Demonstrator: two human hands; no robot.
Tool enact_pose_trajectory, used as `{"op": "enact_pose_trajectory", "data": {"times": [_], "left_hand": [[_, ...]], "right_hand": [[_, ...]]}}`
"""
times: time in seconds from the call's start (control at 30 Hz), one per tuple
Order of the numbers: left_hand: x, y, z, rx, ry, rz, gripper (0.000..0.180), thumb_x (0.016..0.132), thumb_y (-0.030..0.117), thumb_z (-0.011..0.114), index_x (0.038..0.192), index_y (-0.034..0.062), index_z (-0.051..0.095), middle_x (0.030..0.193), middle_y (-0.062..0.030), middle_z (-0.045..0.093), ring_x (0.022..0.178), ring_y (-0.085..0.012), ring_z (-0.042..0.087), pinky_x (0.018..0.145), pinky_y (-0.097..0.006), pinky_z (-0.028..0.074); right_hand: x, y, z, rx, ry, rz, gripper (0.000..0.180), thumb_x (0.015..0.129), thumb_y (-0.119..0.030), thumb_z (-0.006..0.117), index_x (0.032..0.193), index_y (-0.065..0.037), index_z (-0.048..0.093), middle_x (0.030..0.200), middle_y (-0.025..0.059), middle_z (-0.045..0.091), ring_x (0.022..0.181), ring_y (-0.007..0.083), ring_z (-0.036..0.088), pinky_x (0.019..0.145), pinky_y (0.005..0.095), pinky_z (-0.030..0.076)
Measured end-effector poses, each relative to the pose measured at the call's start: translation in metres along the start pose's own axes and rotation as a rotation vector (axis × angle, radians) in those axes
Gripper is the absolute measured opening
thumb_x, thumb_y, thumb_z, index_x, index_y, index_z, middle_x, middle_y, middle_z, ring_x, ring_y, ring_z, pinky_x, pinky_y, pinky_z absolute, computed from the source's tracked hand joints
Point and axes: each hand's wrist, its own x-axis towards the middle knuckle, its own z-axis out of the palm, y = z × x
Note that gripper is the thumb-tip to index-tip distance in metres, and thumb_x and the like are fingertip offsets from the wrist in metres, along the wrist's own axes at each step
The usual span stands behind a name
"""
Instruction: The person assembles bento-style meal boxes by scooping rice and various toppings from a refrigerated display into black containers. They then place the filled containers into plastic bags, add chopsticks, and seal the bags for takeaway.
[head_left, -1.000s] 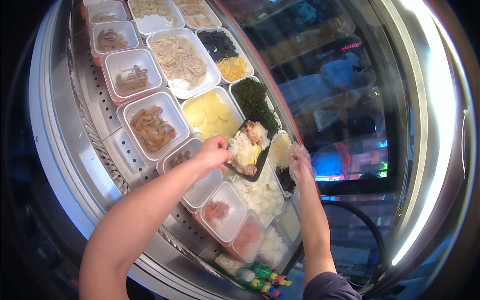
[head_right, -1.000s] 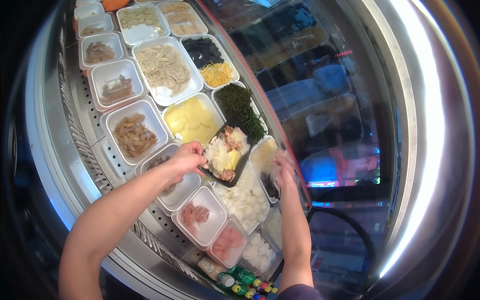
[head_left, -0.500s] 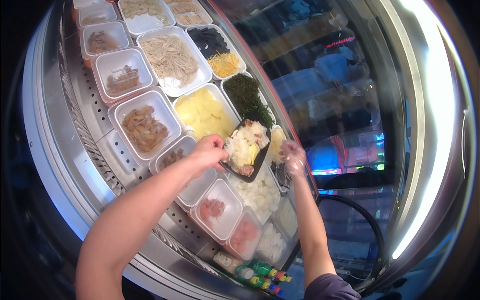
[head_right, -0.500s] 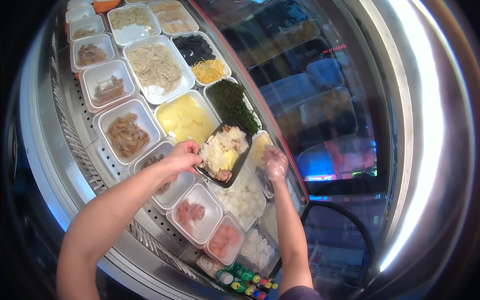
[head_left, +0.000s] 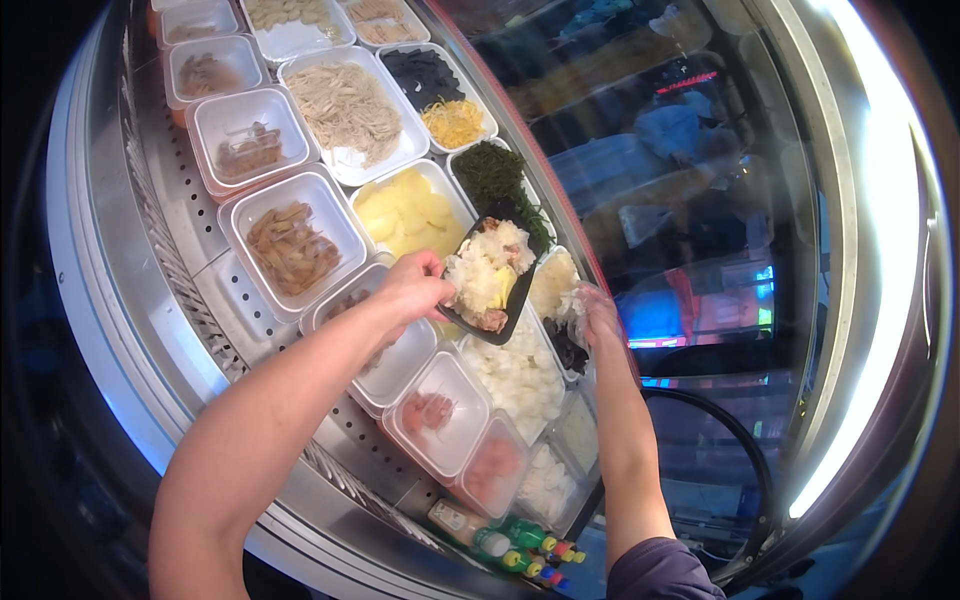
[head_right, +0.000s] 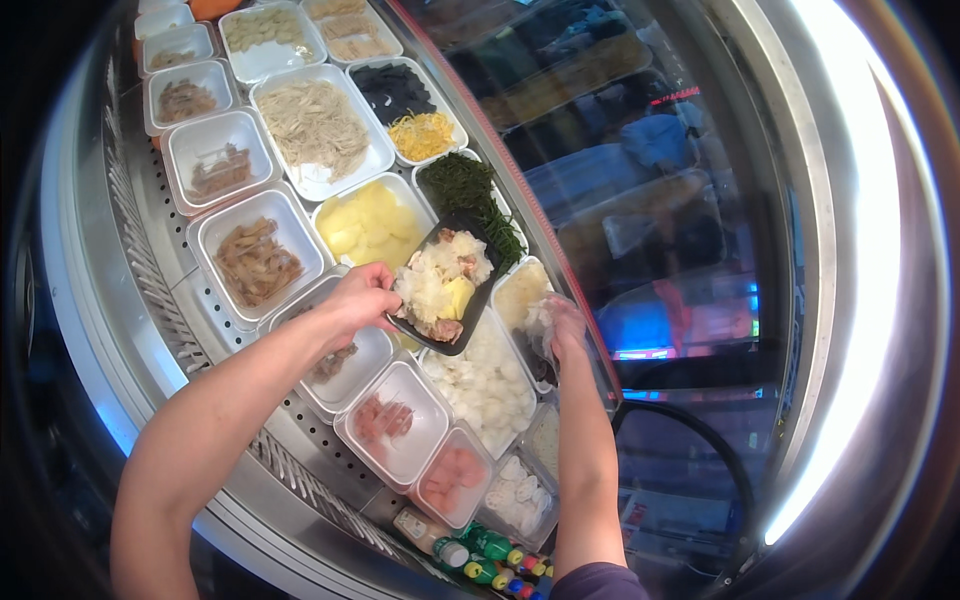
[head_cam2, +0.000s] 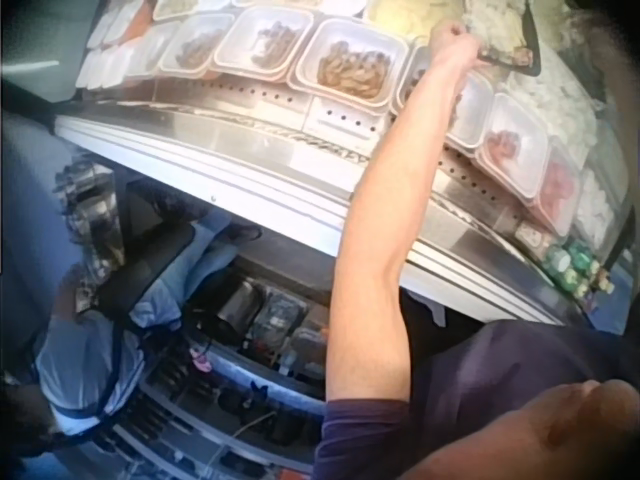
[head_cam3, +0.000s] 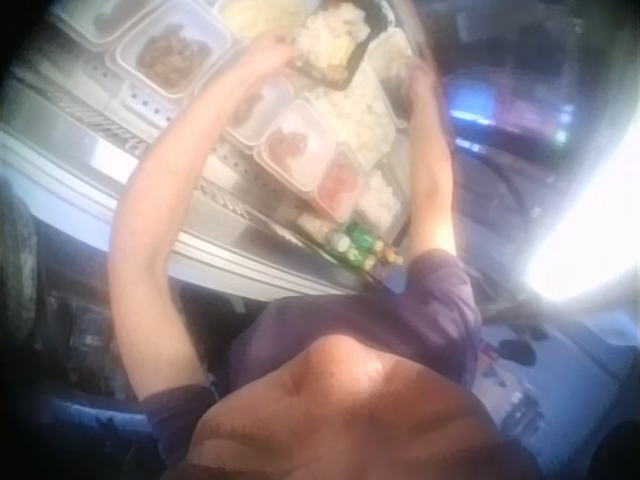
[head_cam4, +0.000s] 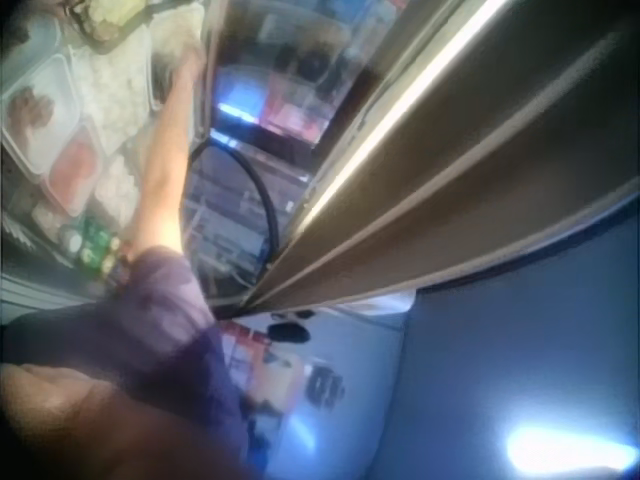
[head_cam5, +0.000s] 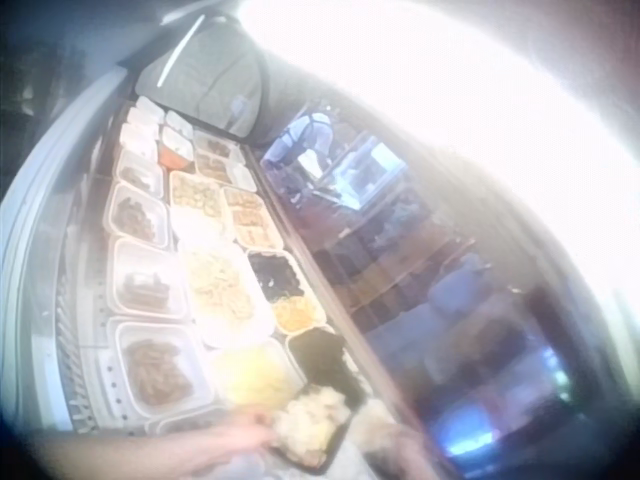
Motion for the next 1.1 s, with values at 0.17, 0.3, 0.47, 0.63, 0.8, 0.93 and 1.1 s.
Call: {"op": "enact_pose_trajectory", "data": {"times": [0.17, 0.3, 0.47, 0.63, 0.8, 0.93, 1.1], "left_hand": [[-0.001, -0.007, -0.01, -0.019, -0.006, -0.012, 0.019, 0.08, -0.004, 0.064, 0.084, 0.0071, 0.048, 0.084, -0.0051, 0.055, 0.075, -0.0165, 0.062, 0.064, -0.032, 0.061], [-0.009, -0.009, 0.0, -0.045, -0.112, -0.015, 0.019, 0.079, -0.003, 0.064, 0.085, 0.0077, 0.05, 0.085, -0.0044, 0.056, 0.077, -0.0167, 0.063, 0.064, -0.032, 0.062], [-0.051, 0.013, 0.006, -0.054, -0.126, -0.018, 0.021, 0.08, -0.006, 0.063, 0.088, 0.0082, 0.05, 0.086, -0.0025, 0.056, 0.077, -0.0154, 0.062, 0.065, -0.035, 0.062], [-0.128, 0.037, -0.013, -0.084, -0.089, 0.031, 0.018, 0.081, -0.003, 0.065, 0.088, 0.0074, 0.051, 0.089, -0.0048, 0.058, 0.083, -0.0152, 0.063, 0.065, -0.033, 0.061], [-0.209, 0.063, -0.038, 0.005, 0.074, 0.124, 0.019, 0.081, -0.002, 0.067, 0.088, 0.0068, 0.052, 0.087, -0.004, 0.058, 0.071, -0.0129, 0.061, 0.057, -0.028, 0.052], [-0.251, 0.083, -0.063, -0.073, 0.074, 0.083, 0.019, 0.082, -0.006, 0.065, 0.089, 0.007, 0.052, 0.085, -0.0023, 0.057, 0.075, -0.0134, 0.06, 0.061, -0.029, 0.055], [-0.289, 0.112, -0.099, -0.203, 0.025, 0.058, 0.019, 0.082, -0.007, 0.063, 0.091, 0.0066, 0.053, 0.096, -0.0038, 0.06, 0.082, -0.0147, 0.063, 0.07, -0.03, 0.06]], "right_hand": [[-0.05, -0.094, 0.063, 0.269, -0.111, -0.016, 0.025, 0.093, -0.007, 0.07, 0.117, 0.0, 0.068, 0.103, 0.0056, 0.071, 0.094, 0.0168, 0.068, 0.083, 0.031, 0.055], [-0.128, -0.175, 0.131, -0.153, -0.308, -0.374, 0.028, 0.093, -0.009, 0.07, 0.12, 0.0, 0.068, 0.101, 0.0024, 0.07, 0.091, 0.0105, 0.065, 0.08, 0.0298, 0.053], [-0.188, -0.2, 0.152, -0.719, 0.009, -0.96, 0.032, 0.09, -0.014, 0.073, 0.119, 0.0, 0.068, 0.11, 0.0169, 0.068, 0.1, 0.0285, 0.067, 0.085, 0.0355, 0.055], [-0.264, -0.256, 0.185, -0.725, -0.276, -0.655, 0.035, 0.087, -0.023, 0.075, 0.113, -0.001, 0.069, 0.117, 0.02, 0.067, 0.107, 0.0379, 0.066, 0.094, 0.043, 0.053], [-0.331, -0.298, 0.231, -0.515, -0.179, -1.031, 0.043, 0.079, -0.018, 0.08, 0.118, -0.004, 0.067, 0.123, 0.0221, 0.064, 0.111, 0.0425, 0.063, 0.091, 0.0493, 0.053], [-0.376, -0.322, 0.273, -0.527, -0.275, -1.083, 0.035, 0.076, -0.012, 0.078, 0.108, -0.005, 0.067, 0.117, 0.0193, 0.065, 0.105, 0.041, 0.063, 0.087, 0.0517, 0.05], [-0.395, -0.352, 0.301, -0.587, -0.283, -1.085, 0.023, 0.072, -0.01, 0.079, 0.092, -0.007, 0.067, 0.11, 0.0143, 0.067, 0.097, 0.0377, 0.065, 0.084, 0.0492, 0.051]]}}
